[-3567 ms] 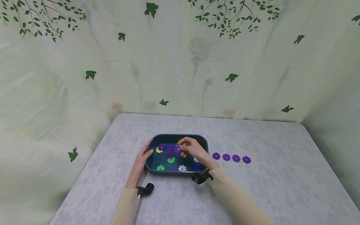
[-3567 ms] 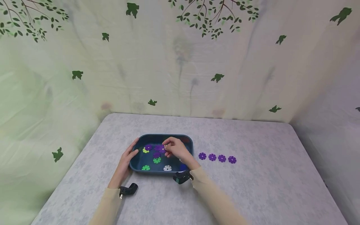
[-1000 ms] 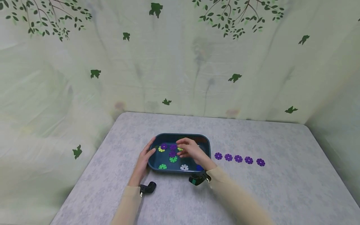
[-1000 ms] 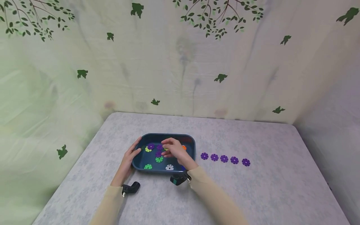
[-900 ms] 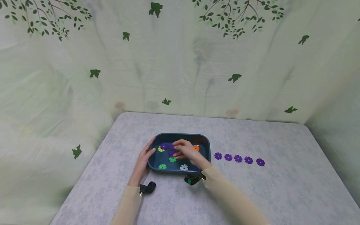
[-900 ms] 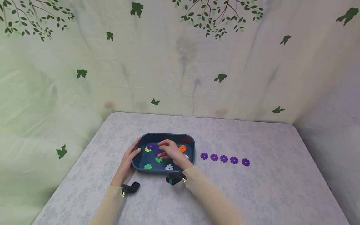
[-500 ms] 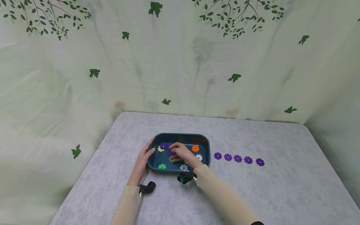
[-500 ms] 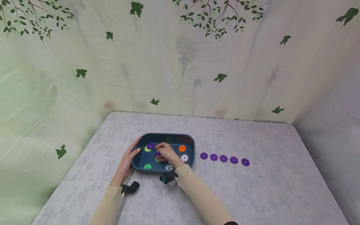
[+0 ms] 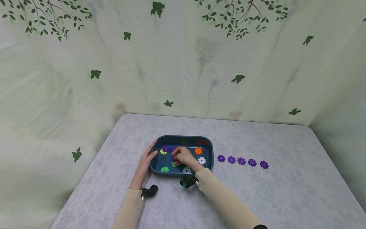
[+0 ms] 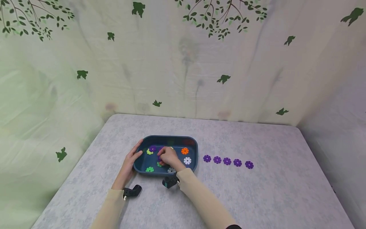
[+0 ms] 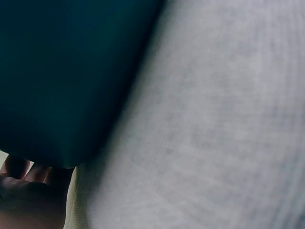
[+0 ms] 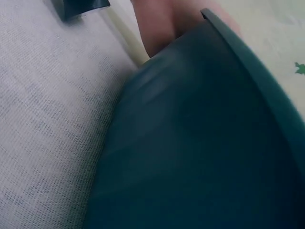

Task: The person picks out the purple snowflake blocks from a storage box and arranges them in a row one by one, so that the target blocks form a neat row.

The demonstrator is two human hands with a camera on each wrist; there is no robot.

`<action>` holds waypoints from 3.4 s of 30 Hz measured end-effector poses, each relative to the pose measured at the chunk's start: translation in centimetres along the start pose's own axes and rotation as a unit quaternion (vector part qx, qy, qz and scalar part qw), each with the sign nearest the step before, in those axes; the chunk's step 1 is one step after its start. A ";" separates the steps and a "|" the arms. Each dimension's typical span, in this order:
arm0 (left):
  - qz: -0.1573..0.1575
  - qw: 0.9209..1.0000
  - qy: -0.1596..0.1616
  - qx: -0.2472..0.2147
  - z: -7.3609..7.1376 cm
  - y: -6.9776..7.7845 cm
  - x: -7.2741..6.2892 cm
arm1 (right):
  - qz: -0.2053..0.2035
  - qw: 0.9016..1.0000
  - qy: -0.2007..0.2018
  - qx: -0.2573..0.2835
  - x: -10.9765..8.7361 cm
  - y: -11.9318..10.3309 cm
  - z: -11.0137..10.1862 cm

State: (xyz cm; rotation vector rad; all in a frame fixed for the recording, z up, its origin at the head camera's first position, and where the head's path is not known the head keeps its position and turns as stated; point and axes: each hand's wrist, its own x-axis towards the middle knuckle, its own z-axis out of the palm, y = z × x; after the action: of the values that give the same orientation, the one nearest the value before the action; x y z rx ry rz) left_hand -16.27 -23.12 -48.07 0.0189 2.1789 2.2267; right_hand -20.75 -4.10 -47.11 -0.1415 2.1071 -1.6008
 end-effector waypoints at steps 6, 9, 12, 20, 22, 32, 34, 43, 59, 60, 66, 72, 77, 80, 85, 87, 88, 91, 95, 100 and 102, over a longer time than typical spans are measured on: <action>0.005 1.000 0.001 0.000 -0.1 -0.6 0.2 | -0.016 1.000 -0.015 0.018 -0.4 0.1 -0.9; 0.012 1.000 0.009 0.003 -0.4 -1.7 0.7 | -0.032 0.998 -0.027 0.048 -0.9 0.0 -2.0; 0.019 1.000 0.015 0.009 -0.6 -2.5 0.9 | -0.063 0.996 -0.030 0.061 -1.5 -0.2 -3.5; 0.022 1.000 0.015 0.011 -0.6 -2.6 0.9 | -0.103 0.992 -0.037 0.068 -3.9 -0.1 -8.9; 0.023 1.000 0.014 0.010 -0.6 -2.6 0.9 | -0.103 0.992 -0.034 0.066 -4.5 0.4 -10.5; 0.029 0.999 0.012 0.014 -0.6 -2.6 0.9 | -0.079 0.996 0.025 0.029 -9.1 4.4 -19.5; 0.030 0.999 0.012 0.015 -0.6 -2.6 0.9 | -0.075 0.996 0.038 0.030 -10.2 5.7 -21.2; 0.029 1.000 0.008 0.008 -0.5 -2.4 1.0 | -0.042 0.993 0.100 0.048 -14.7 10.6 -27.4; 0.020 1.000 0.005 0.003 -0.6 -2.7 0.9 | 0.015 0.977 0.196 -0.085 -16.9 14.1 -29.7; 0.019 1.000 0.004 0.001 -0.6 -2.7 0.9 | 0.019 0.975 0.200 -0.097 -16.9 14.1 -29.6; 0.020 1.000 0.004 0.001 -0.7 -2.8 1.0 | 0.029 0.966 0.222 -0.130 -16.4 12.9 -29.2; 0.023 1.000 0.014 0.013 -0.6 -2.7 0.9 | -0.016 0.978 0.192 -0.084 -14.8 9.7 -27.5; 0.020 1.000 0.018 0.008 -0.4 -2.7 1.0 | -0.052 0.989 0.136 -0.030 -12.8 6.6 -24.3; 0.019 1.000 0.018 0.009 -0.4 -2.6 0.9 | -0.072 0.991 0.110 -0.004 -11.3 5.0 -21.6; 0.018 1.000 0.020 0.009 -0.5 -2.5 0.8 | -0.085 0.993 0.072 0.050 -8.8 2.9 -16.6; 0.019 1.000 0.019 0.009 -0.5 -2.5 0.8 | -0.084 0.992 0.054 0.073 -7.9 2.0 -14.6; 0.020 1.000 0.017 0.012 -0.5 -2.5 0.8 | -0.082 0.992 0.044 0.084 -7.4 1.6 -13.7; 0.023 0.999 0.018 0.015 -0.5 -2.5 0.8 | -0.077 0.991 0.010 0.109 -6.1 0.5 -11.1; 0.023 0.999 0.022 0.017 -0.4 -2.4 0.7 | -0.074 0.990 -0.025 0.116 -4.4 -0.7 -8.2; 0.019 0.999 0.024 0.021 -0.3 -2.3 0.7 | -0.066 0.992 -0.046 0.099 -2.3 -1.6 -5.3; 0.017 0.999 0.024 0.021 -0.3 -2.3 0.7 | -0.057 0.993 -0.051 0.090 -1.4 -1.8 -4.4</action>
State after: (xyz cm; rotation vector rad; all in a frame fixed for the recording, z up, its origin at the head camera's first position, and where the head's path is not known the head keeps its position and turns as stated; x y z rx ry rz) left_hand -16.94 -23.37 -50.36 0.0055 2.2673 2.2207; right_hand -21.81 -0.28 -44.13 -0.2820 1.8974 -1.8026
